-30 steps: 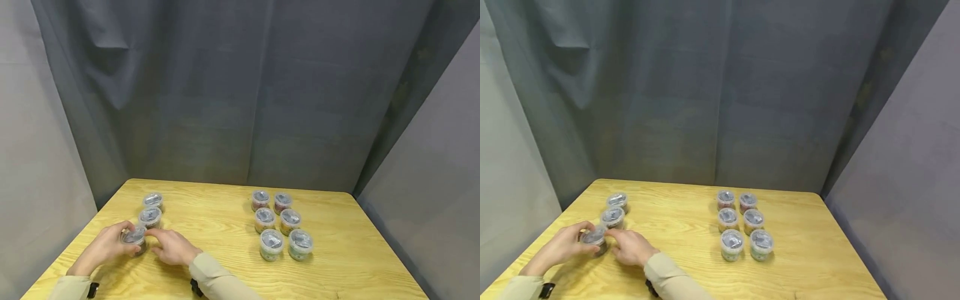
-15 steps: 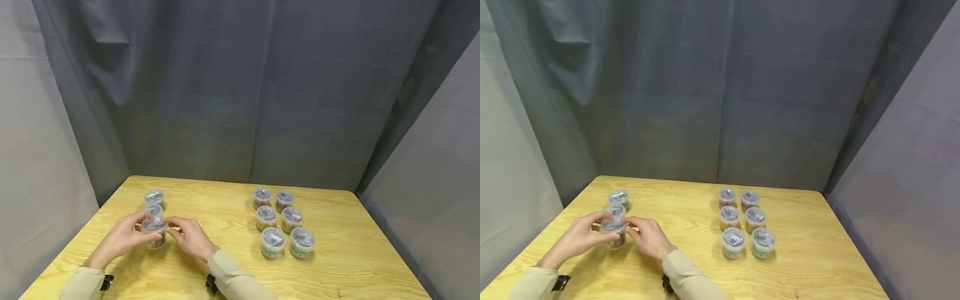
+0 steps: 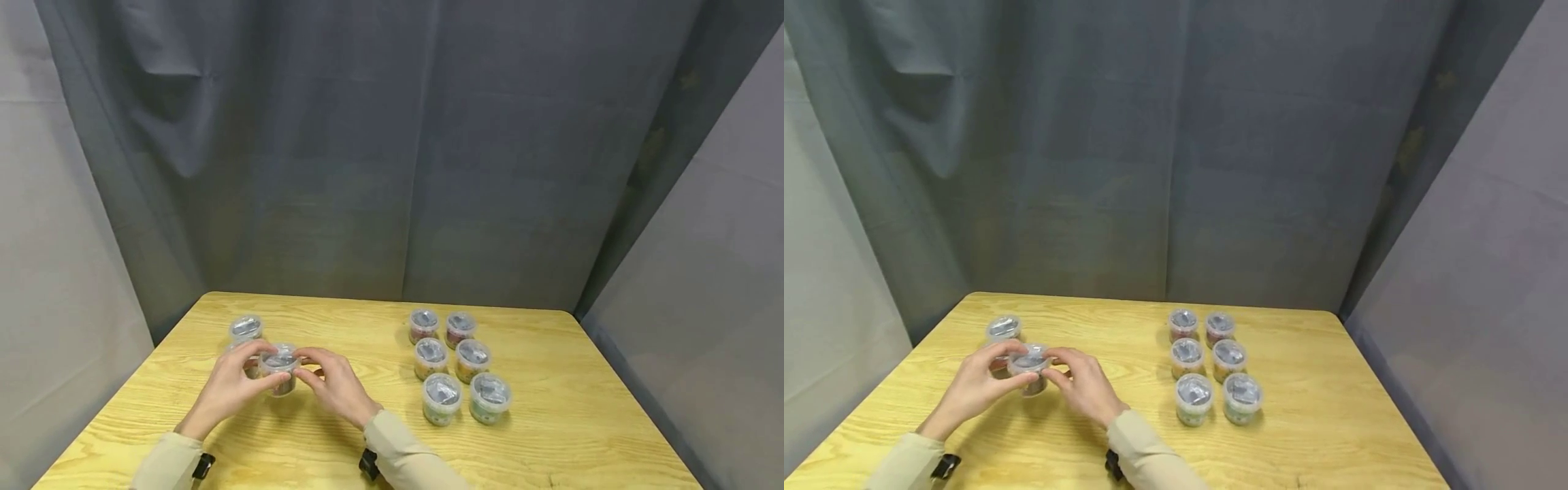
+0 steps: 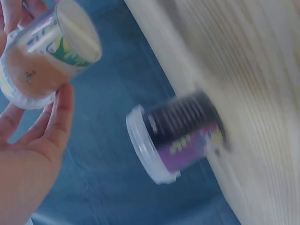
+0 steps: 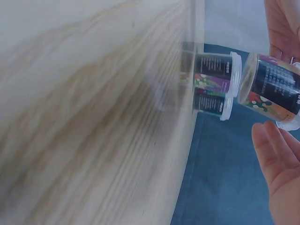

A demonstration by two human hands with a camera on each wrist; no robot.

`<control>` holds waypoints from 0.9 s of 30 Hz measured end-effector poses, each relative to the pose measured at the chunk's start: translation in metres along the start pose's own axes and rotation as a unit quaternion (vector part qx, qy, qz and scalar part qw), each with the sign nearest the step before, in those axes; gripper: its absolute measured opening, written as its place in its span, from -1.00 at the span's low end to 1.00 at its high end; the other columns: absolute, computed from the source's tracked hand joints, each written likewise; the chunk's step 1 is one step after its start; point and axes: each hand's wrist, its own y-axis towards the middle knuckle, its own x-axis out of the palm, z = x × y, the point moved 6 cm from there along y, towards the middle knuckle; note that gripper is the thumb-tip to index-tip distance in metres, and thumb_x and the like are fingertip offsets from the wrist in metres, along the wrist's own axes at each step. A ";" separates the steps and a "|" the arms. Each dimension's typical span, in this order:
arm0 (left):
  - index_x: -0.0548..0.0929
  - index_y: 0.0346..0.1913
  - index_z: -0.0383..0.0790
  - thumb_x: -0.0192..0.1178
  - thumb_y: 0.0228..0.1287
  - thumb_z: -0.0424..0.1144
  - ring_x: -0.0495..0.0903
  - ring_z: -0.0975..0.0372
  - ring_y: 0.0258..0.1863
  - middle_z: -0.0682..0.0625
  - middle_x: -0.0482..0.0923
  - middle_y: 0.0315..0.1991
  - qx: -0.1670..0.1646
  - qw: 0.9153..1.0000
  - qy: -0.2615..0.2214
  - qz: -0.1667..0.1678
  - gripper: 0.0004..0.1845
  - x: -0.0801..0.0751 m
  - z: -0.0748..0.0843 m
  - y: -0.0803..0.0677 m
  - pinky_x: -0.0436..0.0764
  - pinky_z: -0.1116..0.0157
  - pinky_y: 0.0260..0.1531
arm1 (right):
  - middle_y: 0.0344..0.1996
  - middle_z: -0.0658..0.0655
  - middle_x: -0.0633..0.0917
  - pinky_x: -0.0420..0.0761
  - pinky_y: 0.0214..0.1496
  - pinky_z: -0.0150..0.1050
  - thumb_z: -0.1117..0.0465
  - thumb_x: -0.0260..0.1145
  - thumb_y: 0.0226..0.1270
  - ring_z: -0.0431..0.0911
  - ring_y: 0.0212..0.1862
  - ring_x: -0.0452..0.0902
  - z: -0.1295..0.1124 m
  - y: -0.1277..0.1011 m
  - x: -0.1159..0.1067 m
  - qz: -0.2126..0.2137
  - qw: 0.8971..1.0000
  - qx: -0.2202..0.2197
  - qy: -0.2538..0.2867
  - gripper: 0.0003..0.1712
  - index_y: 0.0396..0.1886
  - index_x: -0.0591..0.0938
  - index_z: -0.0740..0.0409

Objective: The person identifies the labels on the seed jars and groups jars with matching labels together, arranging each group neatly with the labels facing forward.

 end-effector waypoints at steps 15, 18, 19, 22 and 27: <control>0.65 -0.04 -0.10 0.49 0.05 -0.02 0.61 0.09 0.06 0.00 0.65 0.03 0.028 0.997 -0.067 0.020 -0.56 0.034 0.018 0.017 0.67 0.02 0.01 | 0.17 0.03 0.61 0.66 0.10 -0.27 0.06 0.17 0.46 -0.13 0.19 0.55 0.016 -0.008 -0.032 0.015 1.000 -0.017 -0.014 -0.65 0.17 0.55 0.01; 0.64 0.04 -0.12 0.47 0.09 -0.04 0.61 0.05 0.09 -0.06 0.64 0.08 0.019 0.995 -0.092 0.010 -0.53 0.043 0.022 0.020 0.64 0.00 0.06 | 0.18 0.06 0.60 0.65 0.16 -0.18 0.09 0.19 0.45 -0.09 0.22 0.53 0.019 -0.010 -0.039 0.021 1.000 -0.019 -0.006 -0.69 0.11 0.54 0.04; 0.63 0.07 -0.12 0.46 0.10 -0.03 0.61 0.04 0.10 -0.07 0.64 0.09 0.014 0.995 -0.100 0.006 -0.52 0.046 0.023 0.021 0.63 0.00 0.08 | 0.18 0.07 0.60 0.64 0.17 -0.16 0.10 0.20 0.43 -0.08 0.23 0.53 0.020 -0.011 -0.041 0.022 1.000 -0.018 -0.002 -0.71 0.08 0.54 0.05; 0.57 0.18 -0.16 0.43 0.14 -0.02 0.61 0.03 0.11 -0.10 0.62 0.12 0.002 0.993 -0.120 0.002 -0.43 0.055 0.026 0.024 0.62 0.05 0.11 | 0.16 0.10 0.60 0.62 0.20 -0.10 0.13 0.22 0.41 -0.04 0.23 0.54 0.023 -0.014 -0.049 0.030 0.999 -0.007 0.019 -0.76 0.00 0.54 0.08; 0.46 0.31 -0.15 0.41 0.17 -0.02 0.61 0.06 0.14 -0.13 0.59 0.17 -0.017 0.989 -0.150 0.003 -0.33 0.068 0.030 0.028 0.60 0.11 0.15 | 0.08 0.09 0.65 0.61 0.21 -0.18 0.12 0.26 0.39 -0.04 0.17 0.59 0.030 -0.018 -0.062 0.060 0.997 0.027 0.034 -0.79 -0.06 0.56 0.07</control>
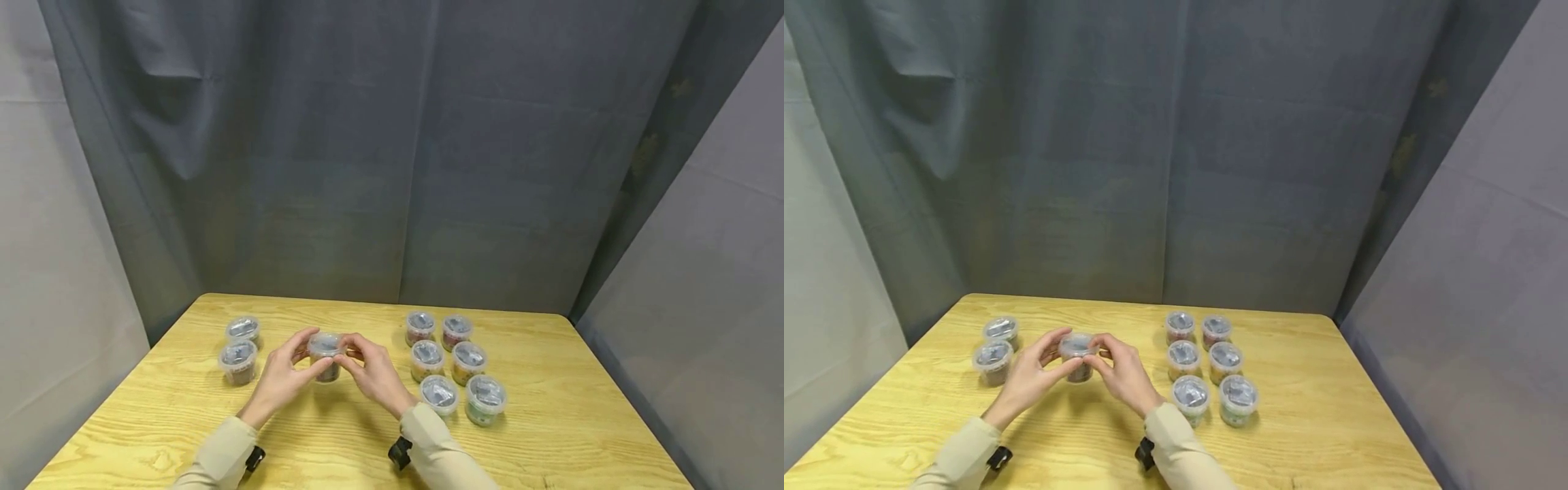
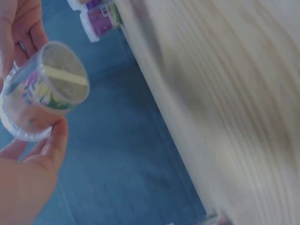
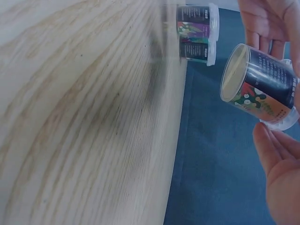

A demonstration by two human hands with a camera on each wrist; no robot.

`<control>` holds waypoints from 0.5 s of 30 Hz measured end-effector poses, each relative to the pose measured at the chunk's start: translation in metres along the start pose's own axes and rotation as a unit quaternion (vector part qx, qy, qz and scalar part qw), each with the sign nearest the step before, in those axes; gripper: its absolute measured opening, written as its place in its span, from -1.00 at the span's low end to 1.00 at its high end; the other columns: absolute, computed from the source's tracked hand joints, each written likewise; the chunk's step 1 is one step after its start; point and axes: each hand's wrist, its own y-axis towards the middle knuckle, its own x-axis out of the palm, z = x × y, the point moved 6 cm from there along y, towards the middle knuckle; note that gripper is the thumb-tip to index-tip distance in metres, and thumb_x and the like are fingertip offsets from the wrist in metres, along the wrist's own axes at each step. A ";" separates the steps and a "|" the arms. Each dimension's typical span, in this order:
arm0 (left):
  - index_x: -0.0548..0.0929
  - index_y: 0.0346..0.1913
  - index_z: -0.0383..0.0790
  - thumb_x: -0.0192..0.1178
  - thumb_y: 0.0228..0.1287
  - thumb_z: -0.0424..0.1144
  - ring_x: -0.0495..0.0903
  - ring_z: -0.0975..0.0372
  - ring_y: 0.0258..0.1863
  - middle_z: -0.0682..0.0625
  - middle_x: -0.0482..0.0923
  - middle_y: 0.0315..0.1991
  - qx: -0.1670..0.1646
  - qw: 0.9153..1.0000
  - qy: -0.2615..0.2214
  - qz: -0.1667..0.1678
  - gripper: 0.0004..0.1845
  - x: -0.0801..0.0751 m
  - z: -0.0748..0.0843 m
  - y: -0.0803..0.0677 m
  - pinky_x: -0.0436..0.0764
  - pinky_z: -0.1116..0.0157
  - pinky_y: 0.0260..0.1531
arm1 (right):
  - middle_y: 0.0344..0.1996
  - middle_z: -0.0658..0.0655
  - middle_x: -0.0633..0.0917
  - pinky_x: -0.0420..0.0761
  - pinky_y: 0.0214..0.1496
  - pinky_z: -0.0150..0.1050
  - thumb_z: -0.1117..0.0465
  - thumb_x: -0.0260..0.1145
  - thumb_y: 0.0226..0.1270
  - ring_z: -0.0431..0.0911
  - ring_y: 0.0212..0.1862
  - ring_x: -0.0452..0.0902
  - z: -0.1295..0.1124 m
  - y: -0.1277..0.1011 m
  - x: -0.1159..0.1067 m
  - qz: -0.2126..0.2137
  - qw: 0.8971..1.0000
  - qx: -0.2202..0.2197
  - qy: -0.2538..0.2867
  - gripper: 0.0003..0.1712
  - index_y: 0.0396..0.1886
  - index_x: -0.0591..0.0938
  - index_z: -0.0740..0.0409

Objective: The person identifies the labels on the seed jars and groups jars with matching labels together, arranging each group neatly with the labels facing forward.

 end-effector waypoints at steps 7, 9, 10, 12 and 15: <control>0.38 0.38 -0.10 0.42 0.16 -0.08 0.62 -0.01 0.11 -0.20 0.59 0.17 -0.012 1.000 -0.016 0.018 -0.27 0.017 0.000 0.004 0.64 0.07 0.09 | 0.00 0.07 0.68 0.61 0.21 -0.21 0.11 0.28 0.38 -0.02 0.17 0.61 0.008 -0.003 -0.014 0.053 0.997 0.049 0.016 -0.82 -0.09 0.58 0.03; 0.35 0.39 -0.08 0.43 0.16 -0.07 0.63 -0.03 0.11 -0.22 0.60 0.15 -0.021 0.999 -0.023 0.021 -0.24 0.021 -0.001 0.004 0.63 0.05 0.11 | 0.00 0.08 0.67 0.61 0.21 -0.20 0.11 0.28 0.39 -0.01 0.18 0.60 0.009 -0.003 -0.017 0.064 0.996 0.061 0.028 -0.82 -0.08 0.58 0.03; 0.34 0.40 -0.07 0.43 0.15 -0.07 0.62 -0.03 0.11 -0.23 0.60 0.14 -0.027 0.999 -0.027 0.021 -0.23 0.022 -0.002 0.004 0.62 0.05 0.12 | 0.00 0.09 0.67 0.61 0.22 -0.19 0.12 0.28 0.39 0.00 0.19 0.59 0.009 -0.004 -0.019 0.069 0.995 0.065 0.034 -0.81 -0.08 0.58 0.05; 0.33 0.41 -0.07 0.42 0.16 -0.07 0.61 -0.04 0.13 -0.25 0.60 0.15 -0.042 0.998 -0.041 0.016 -0.23 0.026 -0.003 0.004 0.59 0.04 0.16 | 0.00 0.10 0.67 0.60 0.22 -0.21 0.12 0.27 0.40 0.00 0.20 0.58 0.010 -0.005 -0.021 0.077 0.993 0.077 0.042 -0.81 -0.07 0.58 0.05; 0.33 0.41 -0.07 0.41 0.18 -0.10 0.59 -0.04 0.16 -0.24 0.59 0.16 -0.065 0.996 -0.063 -0.002 -0.24 0.032 -0.005 0.004 0.55 0.01 0.22 | 0.01 0.13 0.68 0.60 0.22 -0.22 0.14 0.26 0.41 0.01 0.21 0.57 0.012 -0.007 -0.025 0.089 0.991 0.090 0.050 -0.82 -0.06 0.57 0.06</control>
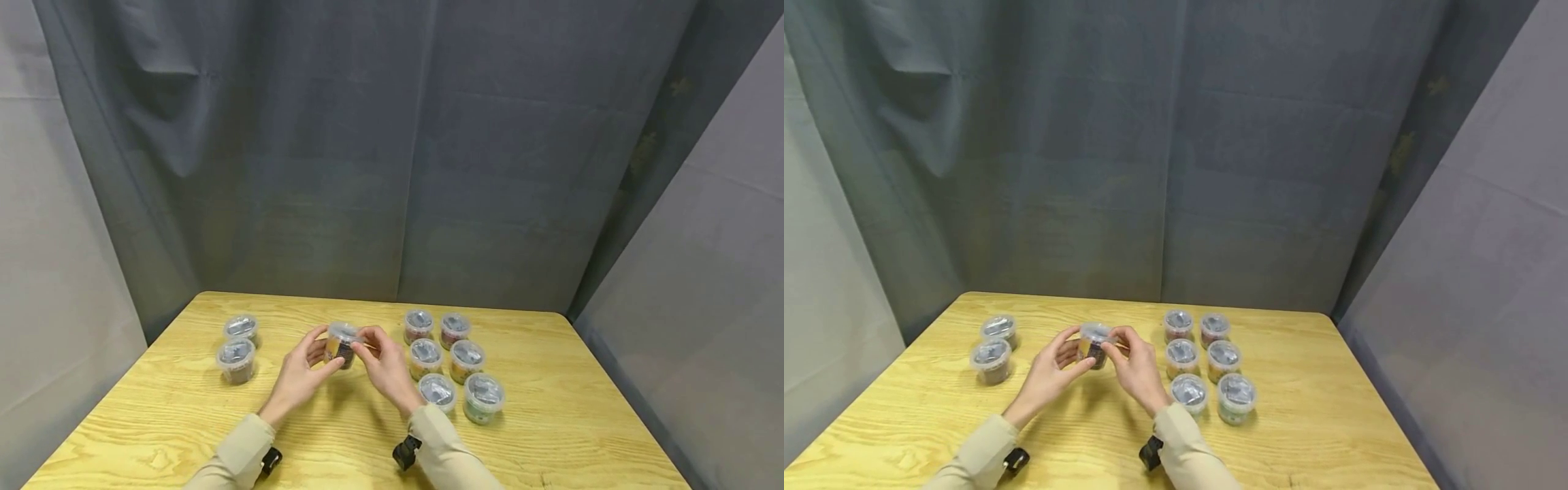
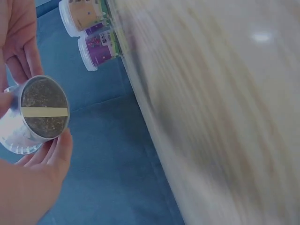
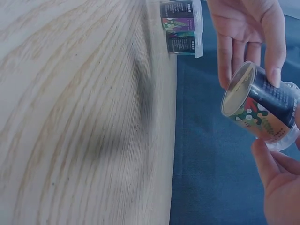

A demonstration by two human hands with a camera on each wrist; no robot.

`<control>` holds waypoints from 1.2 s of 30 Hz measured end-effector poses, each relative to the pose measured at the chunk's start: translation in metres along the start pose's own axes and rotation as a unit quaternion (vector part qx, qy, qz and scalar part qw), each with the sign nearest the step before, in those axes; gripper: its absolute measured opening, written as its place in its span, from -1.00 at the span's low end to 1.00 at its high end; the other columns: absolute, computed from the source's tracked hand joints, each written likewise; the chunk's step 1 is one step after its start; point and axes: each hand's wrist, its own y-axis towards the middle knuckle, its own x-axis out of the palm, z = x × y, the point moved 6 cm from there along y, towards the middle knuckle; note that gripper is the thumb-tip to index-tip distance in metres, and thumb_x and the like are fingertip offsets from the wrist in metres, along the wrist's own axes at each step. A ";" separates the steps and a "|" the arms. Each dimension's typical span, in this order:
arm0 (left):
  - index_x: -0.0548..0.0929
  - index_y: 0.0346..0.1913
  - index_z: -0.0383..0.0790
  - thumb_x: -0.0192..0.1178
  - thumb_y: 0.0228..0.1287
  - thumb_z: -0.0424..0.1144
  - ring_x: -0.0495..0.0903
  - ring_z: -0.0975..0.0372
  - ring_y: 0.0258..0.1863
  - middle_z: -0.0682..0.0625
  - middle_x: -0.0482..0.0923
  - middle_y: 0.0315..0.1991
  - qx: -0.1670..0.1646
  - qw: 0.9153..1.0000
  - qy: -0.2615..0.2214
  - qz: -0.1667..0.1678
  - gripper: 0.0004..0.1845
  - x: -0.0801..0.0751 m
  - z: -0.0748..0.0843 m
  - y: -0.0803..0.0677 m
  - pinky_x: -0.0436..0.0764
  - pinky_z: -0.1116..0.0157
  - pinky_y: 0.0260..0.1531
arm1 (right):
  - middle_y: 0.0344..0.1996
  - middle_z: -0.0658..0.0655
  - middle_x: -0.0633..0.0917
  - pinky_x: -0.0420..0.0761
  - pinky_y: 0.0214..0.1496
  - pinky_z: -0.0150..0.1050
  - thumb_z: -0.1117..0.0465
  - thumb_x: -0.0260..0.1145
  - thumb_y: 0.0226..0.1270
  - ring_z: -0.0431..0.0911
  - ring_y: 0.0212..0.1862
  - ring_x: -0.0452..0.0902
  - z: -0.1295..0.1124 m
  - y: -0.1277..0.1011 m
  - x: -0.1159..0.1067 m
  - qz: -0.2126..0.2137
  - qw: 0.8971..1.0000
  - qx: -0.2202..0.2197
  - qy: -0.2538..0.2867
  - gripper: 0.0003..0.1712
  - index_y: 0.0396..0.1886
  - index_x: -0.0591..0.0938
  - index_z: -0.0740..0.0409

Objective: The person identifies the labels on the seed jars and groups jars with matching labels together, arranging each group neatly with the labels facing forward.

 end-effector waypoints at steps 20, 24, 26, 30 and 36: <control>0.30 0.44 0.05 0.50 0.06 -0.16 0.69 0.15 -0.10 -0.05 0.68 -0.07 0.043 0.997 0.056 0.011 -0.13 0.022 0.015 0.004 0.68 0.15 0.00 | -0.21 0.07 0.72 0.71 0.01 -0.26 -0.14 0.47 0.16 -0.03 0.01 0.68 -0.003 0.003 -0.022 0.056 0.996 0.068 -0.031 -0.57 -0.26 0.58 0.08; 0.25 0.46 0.20 0.45 0.13 -0.15 0.69 0.15 -0.05 -0.08 0.65 0.03 0.037 0.999 0.020 -0.023 -0.14 0.025 0.013 0.005 0.66 0.12 0.04 | -0.28 0.01 0.69 0.70 0.02 -0.26 -0.16 0.47 0.14 -0.09 -0.03 0.67 -0.002 0.003 -0.028 0.056 0.995 0.074 -0.034 -0.57 -0.30 0.57 0.05; 0.21 0.47 0.28 0.43 0.16 -0.18 0.68 0.12 -0.01 -0.12 0.63 0.09 0.027 0.999 -0.009 -0.043 -0.13 0.026 0.011 0.006 0.65 0.12 0.07 | -0.26 0.01 0.70 0.69 0.06 -0.23 -0.18 0.46 0.14 -0.10 -0.01 0.67 -0.001 0.004 -0.030 0.047 0.996 0.073 -0.031 -0.57 -0.30 0.56 0.03; 0.20 0.47 0.32 0.44 0.15 -0.24 0.66 0.08 0.02 -0.17 0.61 0.11 0.012 0.997 -0.044 -0.062 -0.10 0.027 0.008 0.008 0.65 0.14 0.07 | -0.16 0.00 0.71 0.67 0.11 -0.12 -0.19 0.43 0.18 -0.06 0.06 0.65 0.000 0.005 -0.031 0.018 0.996 0.081 -0.027 -0.59 -0.25 0.55 -0.02; 0.22 0.47 0.28 0.48 0.10 -0.16 0.70 0.10 -0.08 -0.15 0.65 0.05 0.023 0.999 0.010 -0.026 -0.09 0.030 0.014 0.005 0.70 0.16 -0.03 | -0.12 0.04 0.74 0.67 0.06 -0.04 -0.18 0.38 0.24 0.00 0.06 0.67 -0.001 0.006 -0.031 0.008 0.995 0.089 -0.053 -0.62 -0.19 0.58 -0.02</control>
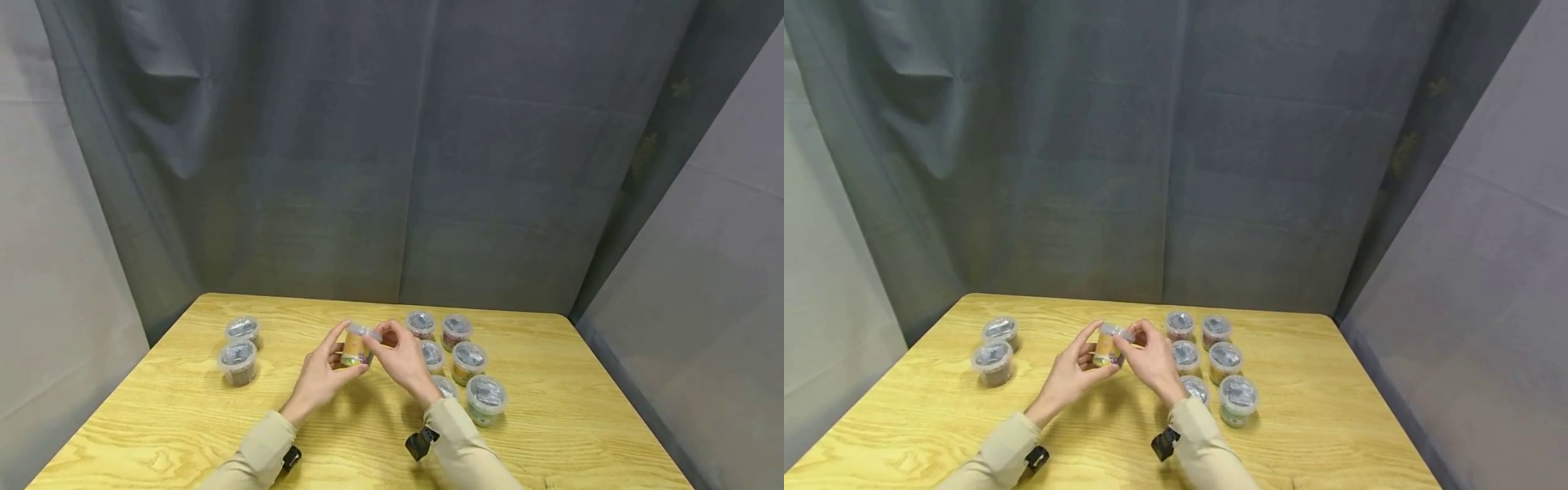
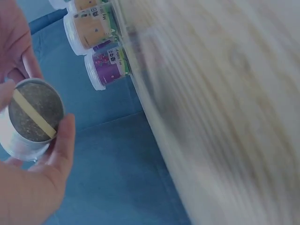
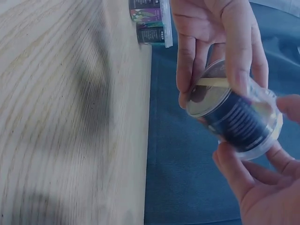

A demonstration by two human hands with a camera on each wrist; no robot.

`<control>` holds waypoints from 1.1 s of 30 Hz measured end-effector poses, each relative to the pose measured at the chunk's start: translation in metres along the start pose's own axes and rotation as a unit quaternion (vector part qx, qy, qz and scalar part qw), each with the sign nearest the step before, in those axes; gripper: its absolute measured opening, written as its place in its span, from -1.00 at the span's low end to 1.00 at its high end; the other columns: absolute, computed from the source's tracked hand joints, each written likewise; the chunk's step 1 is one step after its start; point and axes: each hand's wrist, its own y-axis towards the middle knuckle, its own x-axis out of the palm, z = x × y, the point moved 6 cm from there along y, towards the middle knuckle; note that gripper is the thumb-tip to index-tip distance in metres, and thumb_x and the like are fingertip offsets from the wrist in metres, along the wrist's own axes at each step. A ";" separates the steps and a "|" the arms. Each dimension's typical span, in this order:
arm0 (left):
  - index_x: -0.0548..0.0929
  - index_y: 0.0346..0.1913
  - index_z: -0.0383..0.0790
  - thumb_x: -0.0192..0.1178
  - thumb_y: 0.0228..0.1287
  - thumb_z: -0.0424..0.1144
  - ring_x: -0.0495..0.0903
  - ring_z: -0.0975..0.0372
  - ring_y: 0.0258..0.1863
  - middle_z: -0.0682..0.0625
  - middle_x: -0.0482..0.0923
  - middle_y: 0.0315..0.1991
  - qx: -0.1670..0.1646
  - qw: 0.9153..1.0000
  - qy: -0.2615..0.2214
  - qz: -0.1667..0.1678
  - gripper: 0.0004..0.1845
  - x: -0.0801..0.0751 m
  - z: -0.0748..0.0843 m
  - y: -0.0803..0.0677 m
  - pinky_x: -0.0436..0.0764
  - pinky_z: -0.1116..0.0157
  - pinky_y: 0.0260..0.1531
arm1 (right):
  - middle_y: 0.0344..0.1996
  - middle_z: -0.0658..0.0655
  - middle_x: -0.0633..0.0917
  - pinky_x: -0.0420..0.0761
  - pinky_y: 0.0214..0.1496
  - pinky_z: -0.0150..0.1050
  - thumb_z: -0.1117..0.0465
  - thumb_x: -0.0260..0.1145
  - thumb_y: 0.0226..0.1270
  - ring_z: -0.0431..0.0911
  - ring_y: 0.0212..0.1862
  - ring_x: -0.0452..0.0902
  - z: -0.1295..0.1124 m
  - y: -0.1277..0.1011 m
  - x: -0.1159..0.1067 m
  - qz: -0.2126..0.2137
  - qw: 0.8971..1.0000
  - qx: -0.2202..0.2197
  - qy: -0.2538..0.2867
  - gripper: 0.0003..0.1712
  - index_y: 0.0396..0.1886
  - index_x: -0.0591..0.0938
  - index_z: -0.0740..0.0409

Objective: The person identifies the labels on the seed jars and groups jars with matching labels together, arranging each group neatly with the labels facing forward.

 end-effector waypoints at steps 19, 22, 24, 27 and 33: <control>0.23 0.48 0.30 0.46 0.11 -0.22 0.69 0.12 -0.11 -0.17 0.59 0.16 0.026 0.997 0.066 0.001 -0.09 0.006 0.007 0.000 0.70 0.15 -0.07 | -0.26 0.05 0.71 0.66 -0.13 -0.24 -0.11 0.45 0.19 -0.12 -0.12 0.68 0.007 -0.001 -0.007 0.002 0.999 0.018 0.043 -0.61 -0.26 0.58 0.08; 0.23 0.48 0.25 0.46 0.09 -0.23 0.67 0.13 -0.11 -0.15 0.59 0.16 0.034 0.995 0.089 0.007 -0.08 0.006 0.010 -0.001 0.69 0.14 -0.11 | -0.36 0.03 0.68 0.58 -0.28 -0.29 -0.13 0.47 0.15 -0.17 -0.27 0.61 0.009 -0.002 -0.009 0.010 0.999 0.025 0.035 -0.59 -0.32 0.58 0.08; 0.23 0.49 0.19 0.46 0.10 -0.21 0.67 0.10 -0.08 -0.16 0.58 0.18 0.033 0.996 0.078 0.008 -0.09 0.007 0.009 0.000 0.69 0.11 -0.08 | -0.42 0.03 0.66 0.54 -0.33 -0.30 -0.11 0.48 0.14 -0.18 -0.32 0.58 0.011 -0.002 -0.011 0.015 0.998 0.030 0.049 -0.59 -0.35 0.56 0.10; 0.24 0.48 0.10 0.45 0.13 -0.16 0.67 0.06 -0.01 -0.16 0.60 0.16 0.014 0.999 0.050 0.008 -0.13 0.007 0.007 0.001 0.67 0.08 0.01 | -0.42 0.07 0.65 0.58 -0.27 -0.28 0.02 0.45 0.22 -0.19 -0.32 0.56 0.001 -0.008 -0.017 0.013 0.996 0.038 0.080 -0.66 -0.36 0.56 0.17; 0.41 0.37 -0.16 0.47 0.10 -0.15 0.66 0.04 0.03 -0.18 0.61 0.14 -0.012 0.999 0.042 0.014 -0.24 0.008 0.004 0.003 0.63 0.01 0.08 | -0.41 0.06 0.63 0.55 -0.27 -0.31 0.10 0.45 0.24 -0.20 -0.35 0.49 0.012 -0.005 -0.016 0.013 0.993 0.053 0.105 -0.71 -0.35 0.56 0.19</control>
